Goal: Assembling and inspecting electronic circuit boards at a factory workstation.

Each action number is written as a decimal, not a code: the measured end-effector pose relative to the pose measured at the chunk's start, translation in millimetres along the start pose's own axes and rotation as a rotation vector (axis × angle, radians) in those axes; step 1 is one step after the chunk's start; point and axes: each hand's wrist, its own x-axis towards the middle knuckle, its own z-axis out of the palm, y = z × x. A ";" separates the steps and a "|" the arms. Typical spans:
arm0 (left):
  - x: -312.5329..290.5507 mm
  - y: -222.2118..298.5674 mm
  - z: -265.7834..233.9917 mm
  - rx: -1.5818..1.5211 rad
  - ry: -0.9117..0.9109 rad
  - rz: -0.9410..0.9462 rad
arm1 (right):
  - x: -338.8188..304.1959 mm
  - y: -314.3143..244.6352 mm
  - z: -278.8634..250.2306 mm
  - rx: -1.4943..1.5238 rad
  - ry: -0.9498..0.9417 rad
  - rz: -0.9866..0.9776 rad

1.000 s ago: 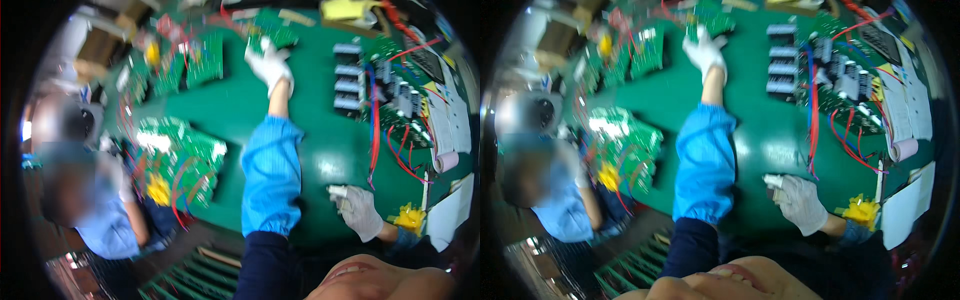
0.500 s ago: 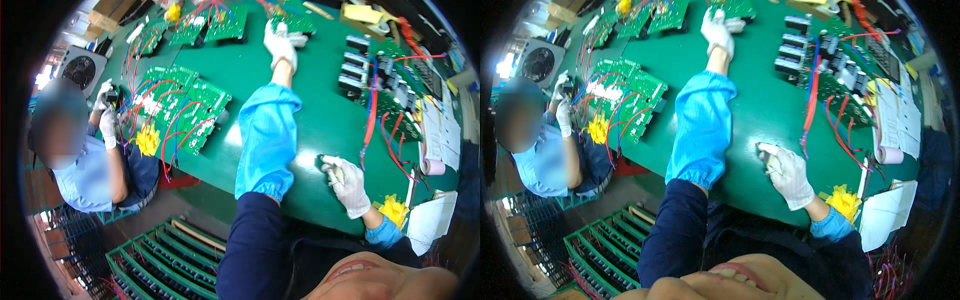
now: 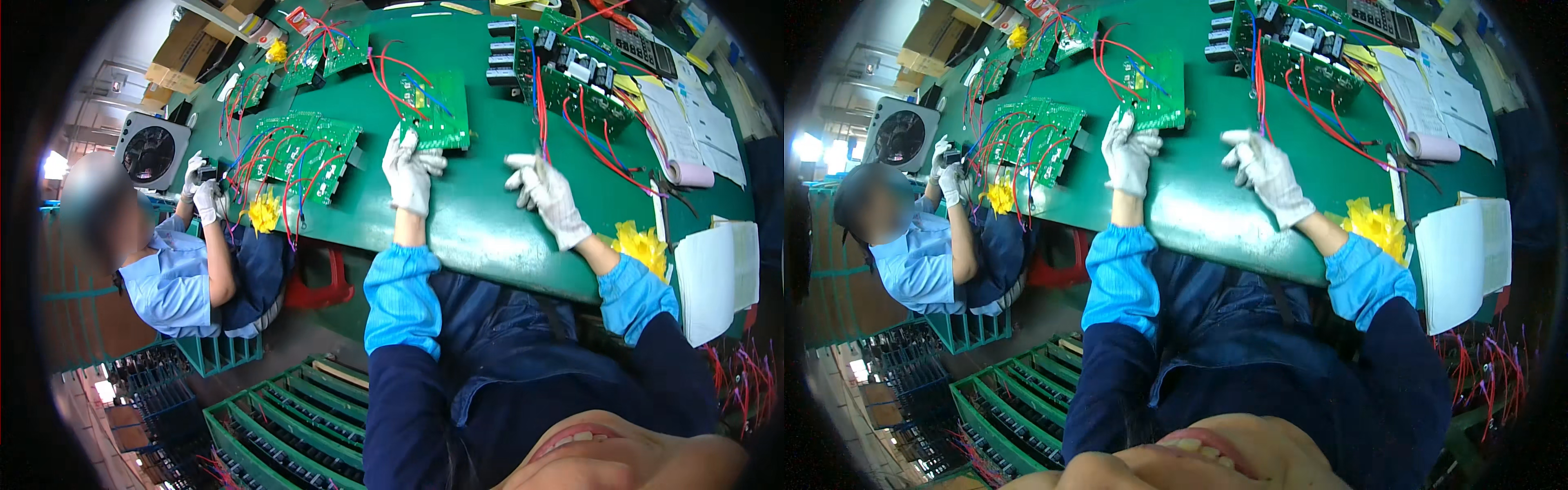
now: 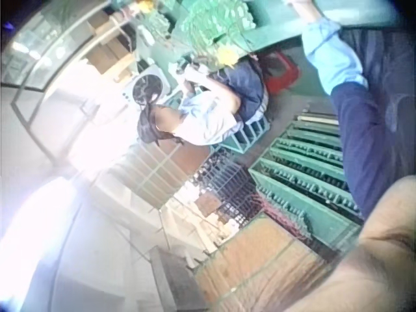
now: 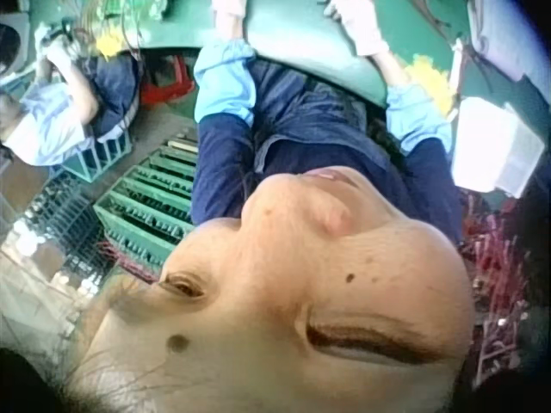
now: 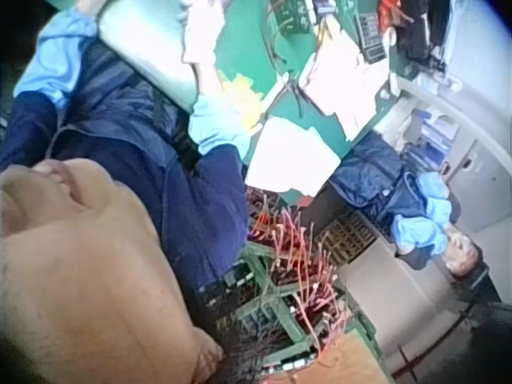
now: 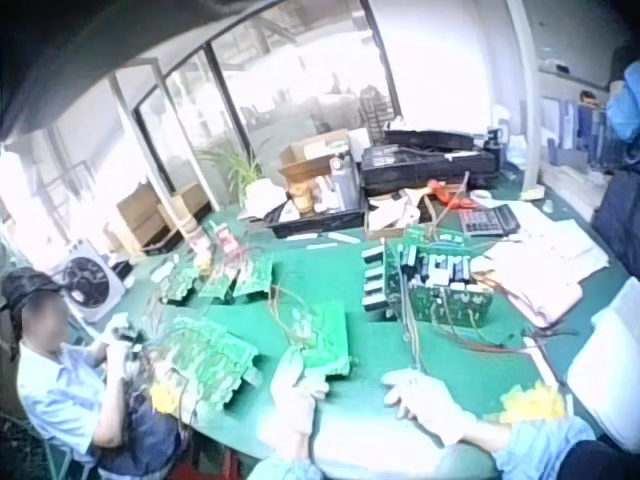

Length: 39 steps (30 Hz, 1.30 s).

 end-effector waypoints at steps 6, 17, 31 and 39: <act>-84.9 27.2 -33.8 0.073 -0.123 -0.231 | -2.7 -4.2 -2.8 0.047 0.176 -0.026; -117.2 34.6 40.3 1.474 0.295 1.007 | -17.2 -1.7 4.3 0.060 0.136 -0.046; -133.1 11.5 49.9 1.110 0.212 0.726 | -13.5 -3.5 11.4 0.011 0.071 -0.063; -146.4 -16.0 120.5 1.438 -0.045 0.839 | 2.6 40.5 5.9 0.457 0.032 -0.126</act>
